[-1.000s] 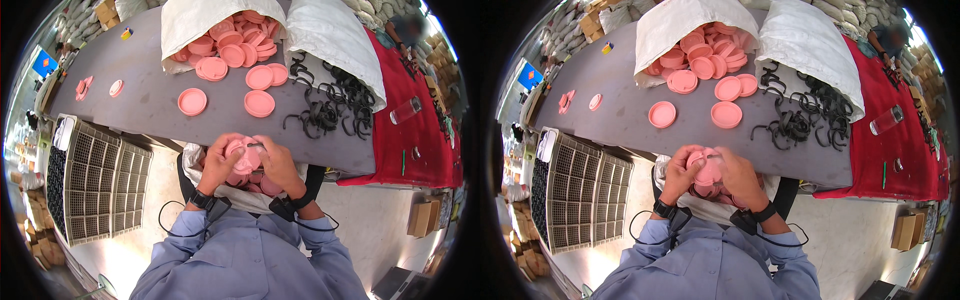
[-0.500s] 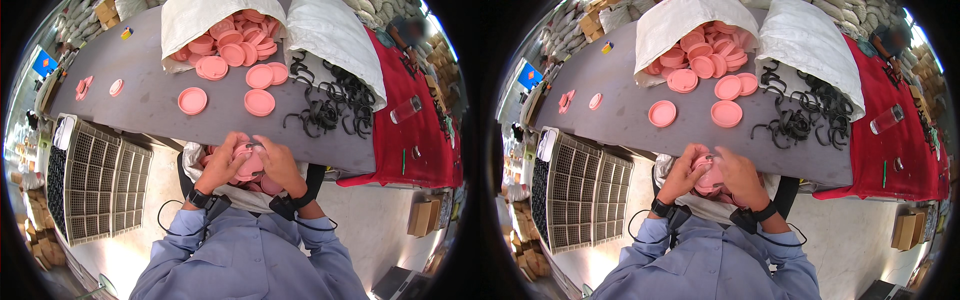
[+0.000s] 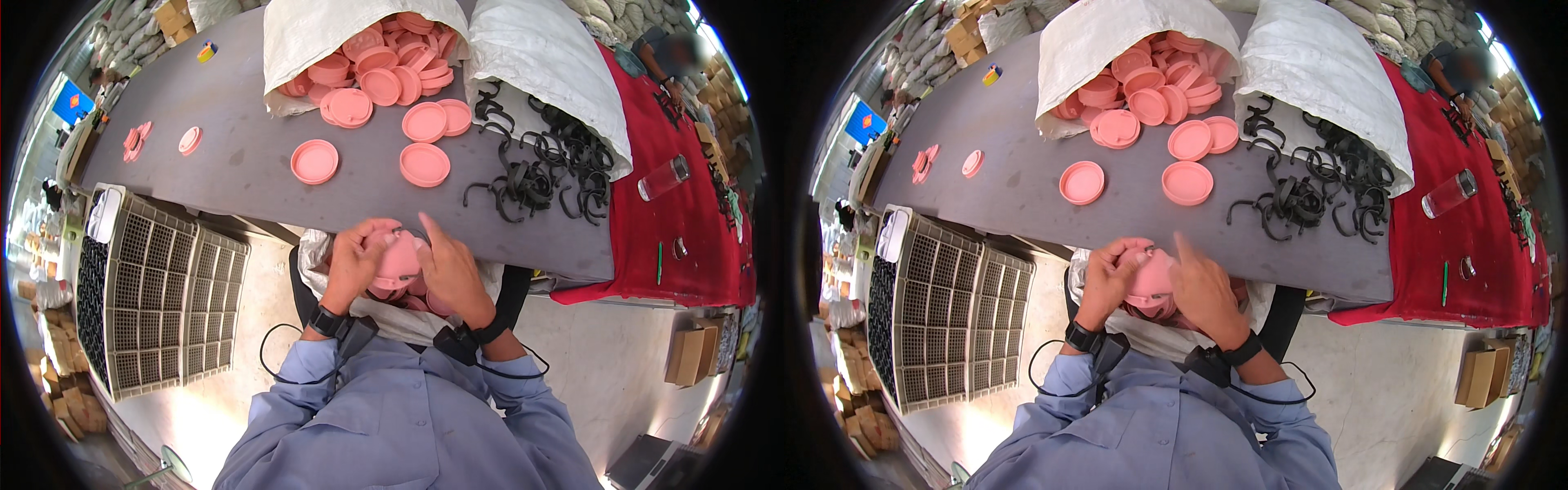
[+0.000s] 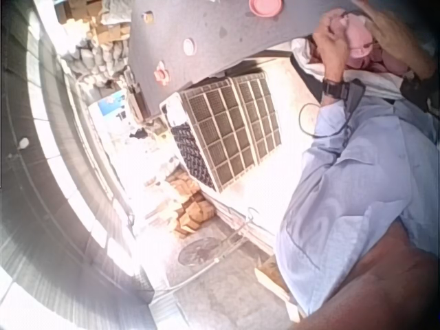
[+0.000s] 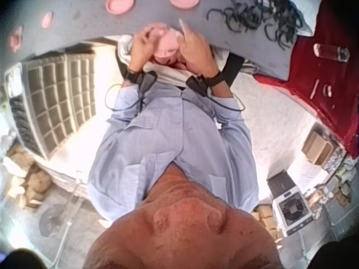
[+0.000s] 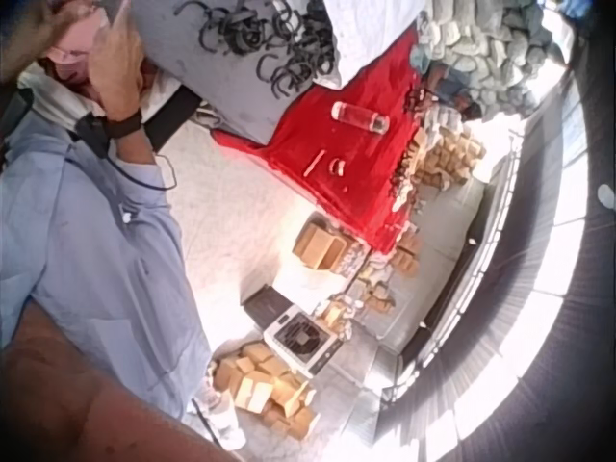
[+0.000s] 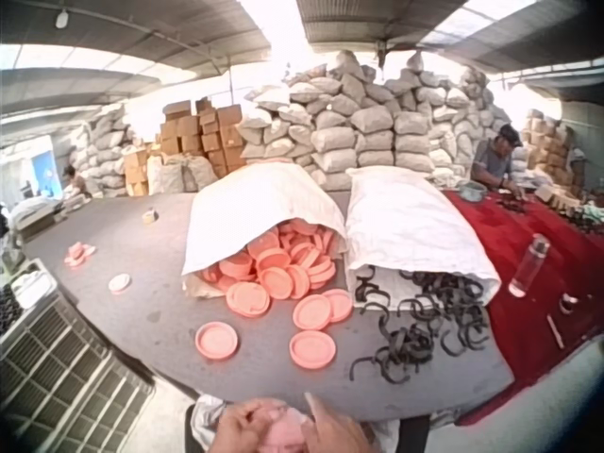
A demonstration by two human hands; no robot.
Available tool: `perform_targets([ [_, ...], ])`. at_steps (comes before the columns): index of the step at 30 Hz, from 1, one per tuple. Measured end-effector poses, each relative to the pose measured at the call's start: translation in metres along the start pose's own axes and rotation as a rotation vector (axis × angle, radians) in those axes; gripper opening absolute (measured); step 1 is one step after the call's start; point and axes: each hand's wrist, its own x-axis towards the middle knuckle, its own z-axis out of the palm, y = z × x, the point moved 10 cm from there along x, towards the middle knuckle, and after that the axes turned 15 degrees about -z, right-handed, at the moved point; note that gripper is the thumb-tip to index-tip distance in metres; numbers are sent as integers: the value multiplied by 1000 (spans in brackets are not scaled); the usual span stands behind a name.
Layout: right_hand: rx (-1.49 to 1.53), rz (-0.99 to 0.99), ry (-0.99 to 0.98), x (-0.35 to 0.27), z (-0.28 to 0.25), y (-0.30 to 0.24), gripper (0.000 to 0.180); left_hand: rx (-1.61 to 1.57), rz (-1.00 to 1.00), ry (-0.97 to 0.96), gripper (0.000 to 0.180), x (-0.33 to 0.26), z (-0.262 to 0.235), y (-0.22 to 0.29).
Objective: The person assembles black plastic sealing rings into pink plastic lids by hand on a factory assembly table.
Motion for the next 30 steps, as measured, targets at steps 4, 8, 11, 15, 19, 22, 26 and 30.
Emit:
perform_targets([
  [4,69,-265,9,-2,-10,-37,25,-62,-71,89,20,6,-23,-2],
  [8,76,-361,15,-10,-2,-37,26,-43,-15,124,16,9,-25,7],
  [11,92,-483,23,-8,-4,-49,27,-123,-60,124,15,11,-20,6],
  [15,60,-460,50,-7,-2,-57,20,-149,0,114,12,17,-16,-3],
  [19,9,-461,78,-10,7,-43,17,-73,43,236,11,11,-20,-10],
  [22,31,-461,44,-12,20,-32,16,-48,-27,336,13,5,-25,-29],
  [26,-3,-476,-22,-16,29,-31,15,84,38,399,14,-7,-25,-41],
  [30,16,-458,-82,-17,35,-25,18,32,68,391,17,-23,-24,-33],
])
